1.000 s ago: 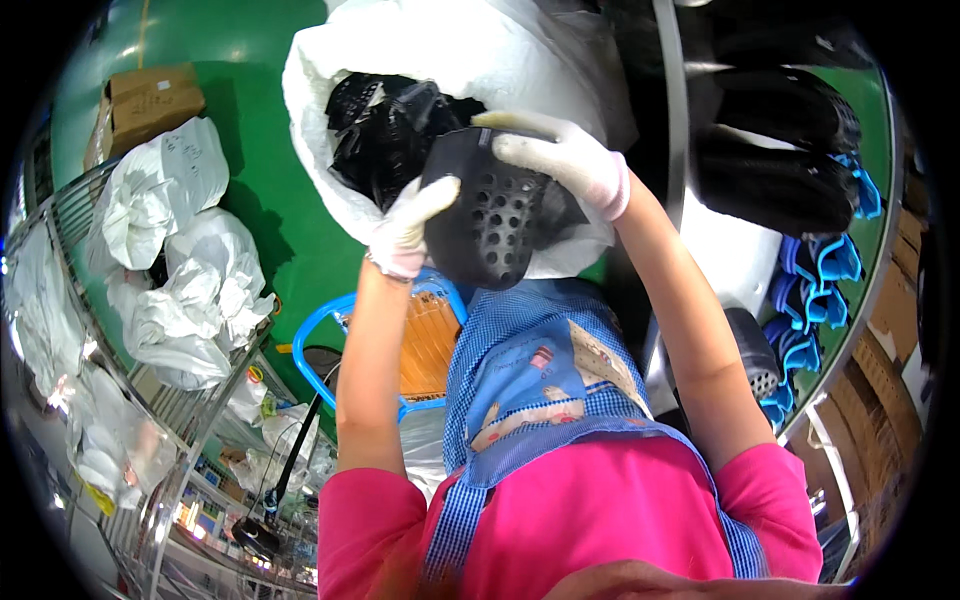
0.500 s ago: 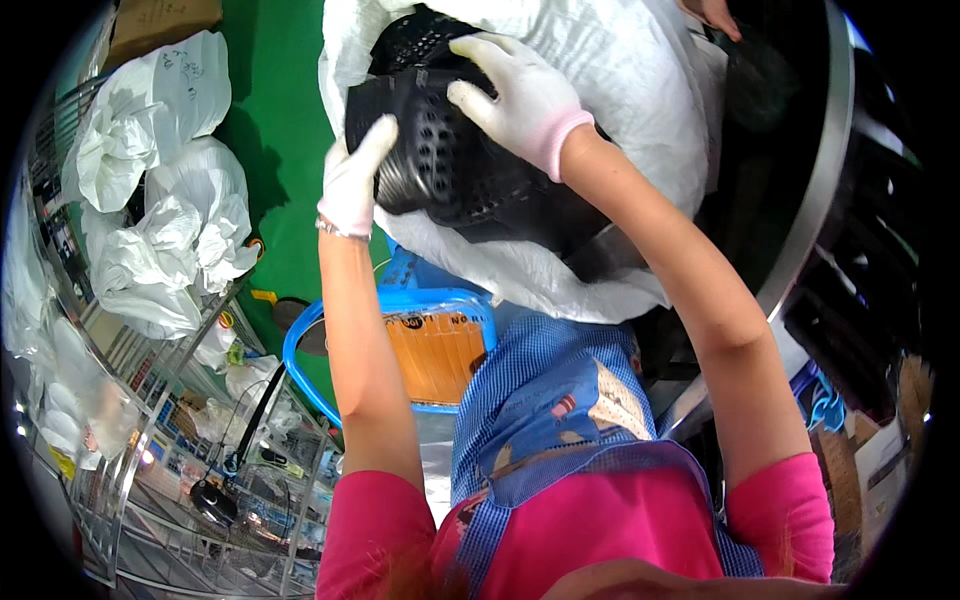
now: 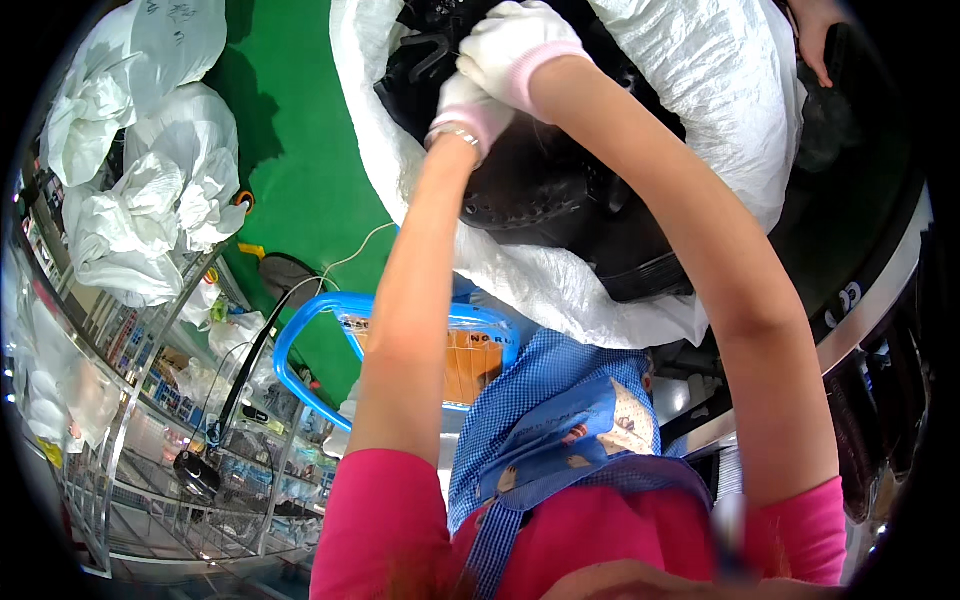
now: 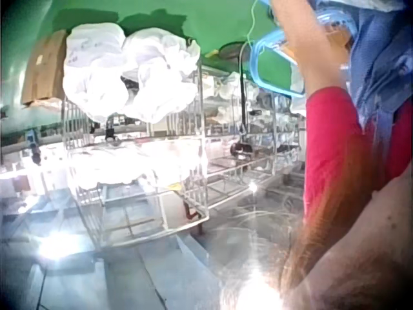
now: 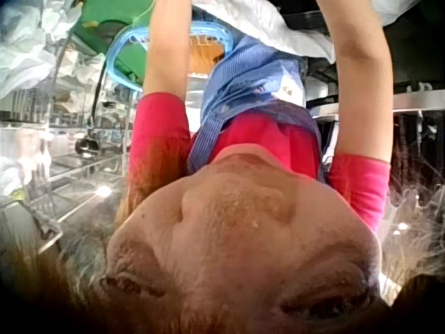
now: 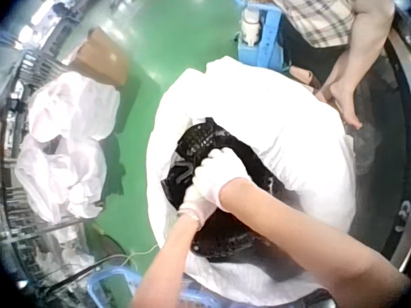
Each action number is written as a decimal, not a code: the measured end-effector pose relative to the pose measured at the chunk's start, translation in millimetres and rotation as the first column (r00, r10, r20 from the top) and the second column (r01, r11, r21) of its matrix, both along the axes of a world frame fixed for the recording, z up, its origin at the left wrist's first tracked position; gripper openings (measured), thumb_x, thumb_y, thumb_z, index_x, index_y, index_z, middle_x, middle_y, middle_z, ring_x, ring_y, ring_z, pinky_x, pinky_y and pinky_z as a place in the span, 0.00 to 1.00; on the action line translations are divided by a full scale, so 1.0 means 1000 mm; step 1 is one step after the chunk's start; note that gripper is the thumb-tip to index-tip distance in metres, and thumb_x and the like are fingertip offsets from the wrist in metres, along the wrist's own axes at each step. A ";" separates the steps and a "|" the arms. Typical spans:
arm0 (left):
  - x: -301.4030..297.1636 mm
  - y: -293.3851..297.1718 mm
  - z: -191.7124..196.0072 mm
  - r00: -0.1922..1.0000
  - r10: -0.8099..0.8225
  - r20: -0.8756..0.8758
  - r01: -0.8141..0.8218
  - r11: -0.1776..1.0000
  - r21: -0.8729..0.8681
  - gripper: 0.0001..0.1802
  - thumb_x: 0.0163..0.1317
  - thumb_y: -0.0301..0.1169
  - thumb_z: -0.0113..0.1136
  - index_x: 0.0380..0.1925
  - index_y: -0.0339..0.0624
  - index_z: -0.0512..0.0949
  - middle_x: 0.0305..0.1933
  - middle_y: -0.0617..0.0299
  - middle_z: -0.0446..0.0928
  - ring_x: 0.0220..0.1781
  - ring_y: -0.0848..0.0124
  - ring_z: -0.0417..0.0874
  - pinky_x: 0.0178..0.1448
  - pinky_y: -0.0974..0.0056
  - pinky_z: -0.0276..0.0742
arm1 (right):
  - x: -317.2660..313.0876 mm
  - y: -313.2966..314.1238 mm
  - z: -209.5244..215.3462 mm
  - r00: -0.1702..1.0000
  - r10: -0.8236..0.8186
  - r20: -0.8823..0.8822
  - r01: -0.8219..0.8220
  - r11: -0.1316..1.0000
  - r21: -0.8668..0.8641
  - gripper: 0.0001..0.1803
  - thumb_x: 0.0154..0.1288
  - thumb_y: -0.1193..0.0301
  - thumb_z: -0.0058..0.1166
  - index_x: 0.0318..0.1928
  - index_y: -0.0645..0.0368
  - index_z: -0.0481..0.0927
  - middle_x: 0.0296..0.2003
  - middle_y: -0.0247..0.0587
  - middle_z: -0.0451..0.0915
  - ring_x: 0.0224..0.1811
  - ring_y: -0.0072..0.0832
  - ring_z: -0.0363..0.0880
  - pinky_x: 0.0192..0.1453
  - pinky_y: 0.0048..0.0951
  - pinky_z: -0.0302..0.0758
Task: The person unloads shoes from a plastic bag, places them onto a metal rack and conveyor line, and then organizes more shoes into a large white plastic bag.
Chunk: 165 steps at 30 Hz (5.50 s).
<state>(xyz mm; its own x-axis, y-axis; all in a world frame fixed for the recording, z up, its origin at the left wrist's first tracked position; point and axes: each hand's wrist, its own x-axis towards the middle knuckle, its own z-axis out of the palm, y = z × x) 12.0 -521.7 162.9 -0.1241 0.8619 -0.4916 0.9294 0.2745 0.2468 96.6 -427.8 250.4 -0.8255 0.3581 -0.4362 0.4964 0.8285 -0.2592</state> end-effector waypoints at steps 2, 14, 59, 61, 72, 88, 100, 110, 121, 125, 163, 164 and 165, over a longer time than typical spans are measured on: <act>-0.008 0.003 0.036 0.885 0.438 0.157 -0.460 0.875 0.151 0.11 0.54 0.28 0.54 0.37 0.42 0.80 0.40 0.49 0.81 0.44 0.48 0.81 0.49 0.53 0.77 | 0.004 0.001 -0.012 0.998 -0.061 0.016 0.061 0.998 -0.011 0.10 0.58 0.65 0.55 0.38 0.50 0.87 0.42 0.32 0.85 0.58 0.30 0.73 0.58 0.33 0.69; -0.112 0.043 0.003 0.677 0.667 0.310 -0.499 0.726 -0.473 0.55 0.52 0.66 0.55 0.70 0.36 0.57 0.73 0.45 0.56 0.75 0.55 0.56 0.76 0.58 0.47 | 0.058 -0.040 -0.041 0.895 -0.181 -0.409 0.231 0.970 0.077 0.08 0.61 0.67 0.55 0.37 0.46 0.86 0.43 0.26 0.82 0.64 0.31 0.68 0.72 0.41 0.58; -0.091 -0.039 0.001 0.711 0.641 0.290 -0.613 0.766 -0.191 0.45 0.47 0.35 0.73 0.65 0.38 0.61 0.59 0.44 0.72 0.61 0.56 0.74 0.66 0.61 0.67 | 0.062 -0.049 -0.044 0.900 -0.209 -0.383 0.249 0.967 0.059 0.11 0.62 0.70 0.52 0.40 0.45 0.86 0.48 0.30 0.82 0.66 0.32 0.66 0.74 0.41 0.54; -0.105 -0.060 -0.009 0.542 0.645 0.538 -0.648 0.729 -0.221 0.43 0.49 0.32 0.72 0.65 0.37 0.62 0.59 0.46 0.72 0.61 0.58 0.74 0.66 0.62 0.67 | 0.062 -0.048 -0.042 0.901 -0.201 -0.384 0.246 0.967 0.070 0.11 0.62 0.70 0.52 0.40 0.45 0.86 0.48 0.29 0.82 0.66 0.31 0.66 0.74 0.41 0.54; -0.080 -0.024 -0.016 0.543 0.746 0.385 -0.742 0.641 -0.197 0.25 0.56 0.35 0.61 0.55 0.43 0.78 0.48 0.61 0.82 0.49 0.72 0.79 0.57 0.68 0.70 | 0.058 -0.041 -0.033 0.826 -0.210 -0.524 0.200 0.977 -0.077 0.05 0.56 0.70 0.58 0.31 0.56 0.84 0.37 0.38 0.82 0.55 0.44 0.73 0.66 0.41 0.64; -0.115 -0.085 0.099 0.499 0.508 0.701 -0.760 0.646 0.073 0.22 0.63 0.28 0.57 0.55 0.25 0.74 0.60 0.49 0.74 0.64 0.63 0.71 0.71 0.63 0.59 | 0.067 -0.046 -0.022 0.962 -0.143 -0.234 0.165 0.983 0.078 0.14 0.66 0.60 0.50 0.47 0.46 0.84 0.53 0.30 0.80 0.67 0.31 0.65 0.73 0.41 0.55; -0.084 -0.074 0.117 0.490 0.486 0.723 -0.791 0.597 0.135 0.19 0.65 0.27 0.56 0.55 0.31 0.76 0.57 0.50 0.76 0.58 0.67 0.77 0.64 0.66 0.68 | 0.078 -0.060 -0.020 0.744 -0.310 -0.592 0.309 0.945 -0.107 0.15 0.60 0.70 0.56 0.49 0.50 0.80 0.50 0.37 0.79 0.57 0.35 0.75 0.64 0.36 0.69; 0.030 -0.071 0.064 0.992 -0.121 0.026 0.121 0.992 -0.018 0.13 0.59 0.38 0.54 0.35 0.40 0.80 0.40 0.45 0.80 0.43 0.50 0.81 0.50 0.51 0.76 | 0.015 -0.059 -0.034 0.862 -0.103 -0.496 0.043 0.990 -0.132 0.14 0.66 0.61 0.46 0.45 0.46 0.82 0.46 0.30 0.82 0.52 0.33 0.78 0.58 0.35 0.72; -0.080 -0.045 0.089 0.729 0.416 0.543 -0.387 0.905 -0.174 0.07 0.55 0.25 0.50 0.29 0.36 0.78 0.31 0.53 0.79 0.35 0.64 0.80 0.42 0.64 0.76 | 0.004 -0.067 -0.036 0.969 -0.105 -0.224 0.088 0.992 -0.086 0.11 0.64 0.62 0.49 0.38 0.47 0.85 0.41 0.30 0.83 0.47 0.30 0.80 0.52 0.33 0.73; -0.034 -0.066 0.097 0.829 0.255 0.498 -0.154 0.960 -0.236 0.16 0.58 0.38 0.53 0.43 0.43 0.80 0.40 0.54 0.81 0.45 0.54 0.81 0.53 0.59 0.76 | 0.012 -0.055 -0.035 0.882 -0.306 -0.359 0.239 0.946 -0.218 0.15 0.63 0.67 0.47 0.47 0.47 0.83 0.44 0.39 0.84 0.50 0.35 0.80 0.54 0.36 0.76; 0.095 0.030 0.324 0.987 -0.106 0.120 0.021 0.828 0.560 0.19 0.58 0.39 0.52 0.45 0.43 0.81 0.42 0.46 0.81 0.46 0.48 0.80 0.52 0.53 0.75 | 0.303 -0.043 0.297 0.200 -0.408 -0.891 0.494 0.827 -0.268 0.19 0.62 0.71 0.51 0.53 0.67 0.75 0.50 0.53 0.78 0.51 0.43 0.77 0.58 0.35 0.72; 0.100 0.009 0.335 0.986 -0.079 0.146 -0.012 0.845 0.535 0.18 0.58 0.40 0.53 0.43 0.44 0.82 0.39 0.46 0.80 0.43 0.48 0.80 0.49 0.52 0.75 | 0.303 -0.064 0.307 0.226 -0.406 -0.885 0.546 0.806 -0.230 0.19 0.60 0.74 0.51 0.52 0.68 0.75 0.49 0.57 0.77 0.51 0.47 0.77 0.58 0.35 0.72; 0.103 -0.009 0.343 0.984 -0.045 0.174 -0.053 0.851 0.523 0.17 0.57 0.40 0.53 0.41 0.45 0.83 0.36 0.47 0.80 0.40 0.47 0.80 0.47 0.52 0.76 | 0.302 -0.081 0.321 0.203 -0.536 -0.819 0.562 0.749 -0.350 0.20 0.63 0.72 0.48 0.53 0.69 0.74 0.51 0.54 0.76 0.53 0.43 0.76 0.60 0.35 0.70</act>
